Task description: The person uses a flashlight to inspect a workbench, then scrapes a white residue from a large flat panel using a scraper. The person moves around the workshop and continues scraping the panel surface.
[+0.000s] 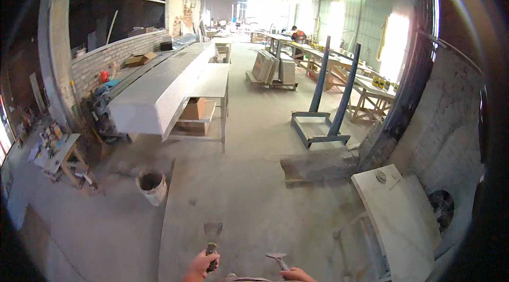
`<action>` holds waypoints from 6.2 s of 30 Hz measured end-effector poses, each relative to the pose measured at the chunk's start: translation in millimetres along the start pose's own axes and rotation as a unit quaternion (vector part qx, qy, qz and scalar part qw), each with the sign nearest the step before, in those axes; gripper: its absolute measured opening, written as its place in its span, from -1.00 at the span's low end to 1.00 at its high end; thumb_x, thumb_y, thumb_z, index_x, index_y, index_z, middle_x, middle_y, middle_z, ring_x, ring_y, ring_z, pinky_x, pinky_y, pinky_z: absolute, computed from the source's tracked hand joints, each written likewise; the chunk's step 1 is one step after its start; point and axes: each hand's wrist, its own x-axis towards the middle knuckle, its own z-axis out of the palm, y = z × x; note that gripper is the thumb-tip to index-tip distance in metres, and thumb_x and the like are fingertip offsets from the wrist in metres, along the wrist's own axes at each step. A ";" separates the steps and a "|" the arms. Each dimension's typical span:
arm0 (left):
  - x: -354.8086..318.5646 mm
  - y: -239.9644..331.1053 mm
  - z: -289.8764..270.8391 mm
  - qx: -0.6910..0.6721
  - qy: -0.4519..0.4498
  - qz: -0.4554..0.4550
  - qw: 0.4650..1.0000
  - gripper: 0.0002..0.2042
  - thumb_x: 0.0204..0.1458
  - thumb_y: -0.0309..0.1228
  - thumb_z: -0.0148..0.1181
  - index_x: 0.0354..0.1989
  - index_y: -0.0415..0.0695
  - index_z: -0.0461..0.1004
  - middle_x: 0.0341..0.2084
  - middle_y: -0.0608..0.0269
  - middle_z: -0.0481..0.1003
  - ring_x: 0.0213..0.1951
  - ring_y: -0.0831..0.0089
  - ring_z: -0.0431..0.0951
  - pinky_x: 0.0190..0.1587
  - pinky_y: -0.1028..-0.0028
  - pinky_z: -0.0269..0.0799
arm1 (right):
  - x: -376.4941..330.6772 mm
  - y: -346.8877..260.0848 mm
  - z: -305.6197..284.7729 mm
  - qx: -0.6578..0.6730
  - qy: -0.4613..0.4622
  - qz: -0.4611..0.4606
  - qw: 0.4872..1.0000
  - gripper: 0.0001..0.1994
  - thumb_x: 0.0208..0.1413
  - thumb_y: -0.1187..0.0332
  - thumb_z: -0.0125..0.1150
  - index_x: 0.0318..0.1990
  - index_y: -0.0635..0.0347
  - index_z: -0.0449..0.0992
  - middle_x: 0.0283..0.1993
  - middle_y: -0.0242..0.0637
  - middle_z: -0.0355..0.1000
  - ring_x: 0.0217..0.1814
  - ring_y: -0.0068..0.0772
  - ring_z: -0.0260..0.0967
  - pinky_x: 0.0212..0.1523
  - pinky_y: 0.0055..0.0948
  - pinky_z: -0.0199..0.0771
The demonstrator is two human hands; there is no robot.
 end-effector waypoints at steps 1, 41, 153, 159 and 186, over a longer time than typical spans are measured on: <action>20.1 18.6 10.9 -0.002 -0.030 0.018 0.999 -0.83 0.02 -0.45 0.21 -0.32 -0.18 0.33 -0.57 0.21 0.40 -0.57 0.39 0.43 -0.54 0.36 0.38 | 6.7 -15.2 -8.3 0.032 -0.004 -0.005 0.999 -0.74 0.05 0.15 0.38 -0.31 0.15 0.56 -0.50 -0.45 0.41 -0.44 -0.53 0.33 -0.45 -0.38 0.35; 832.0 554.1 328.5 0.049 -0.103 -0.122 0.986 -0.84 0.06 -0.44 0.19 -0.31 -0.17 0.33 -0.61 0.25 0.40 -0.62 0.44 0.41 -0.59 0.42 0.37 | 669.1 -654.9 -323.6 0.039 0.125 0.116 0.985 -0.72 0.05 0.13 0.28 -0.39 0.21 0.54 -0.52 -0.39 0.42 -0.57 -0.53 0.30 -0.50 -0.48 0.27; 2591.8 1172.4 1823.1 0.340 -0.164 -0.111 0.919 -0.86 -0.01 -0.47 0.14 -0.38 -0.13 0.27 -0.67 0.24 0.30 -0.63 0.42 0.30 -0.60 0.46 0.16 | 1959.5 -1763.9 -1787.6 0.315 0.264 -0.218 0.885 -0.40 0.28 0.34 0.01 0.44 0.02 0.00 -0.30 -0.33 0.39 -0.49 -0.62 0.22 -0.38 -0.54 0.37; 2612.3 1179.7 1833.6 0.352 -0.182 -0.119 0.910 -0.87 0.00 -0.47 0.12 -0.39 -0.14 0.27 -0.67 0.23 0.29 -0.62 0.41 0.28 -0.57 0.45 0.14 | 1965.6 -1771.5 -1782.1 0.329 0.227 -0.174 0.900 -0.43 0.27 0.32 -0.01 0.41 0.13 0.05 0.25 0.01 0.28 0.01 -0.22 0.40 0.05 -0.38 0.38; 2622.8 1178.7 1841.2 0.379 -0.205 -0.144 0.891 -0.86 -0.01 -0.46 0.15 -0.40 -0.13 0.28 -0.64 0.26 0.28 -0.60 0.43 0.26 -0.57 0.45 0.13 | 1971.1 -1780.3 -1789.4 0.266 0.357 -0.244 0.861 -0.46 0.23 0.37 0.02 0.37 0.13 0.13 0.16 0.18 0.37 0.20 0.04 0.37 0.18 -0.26 0.33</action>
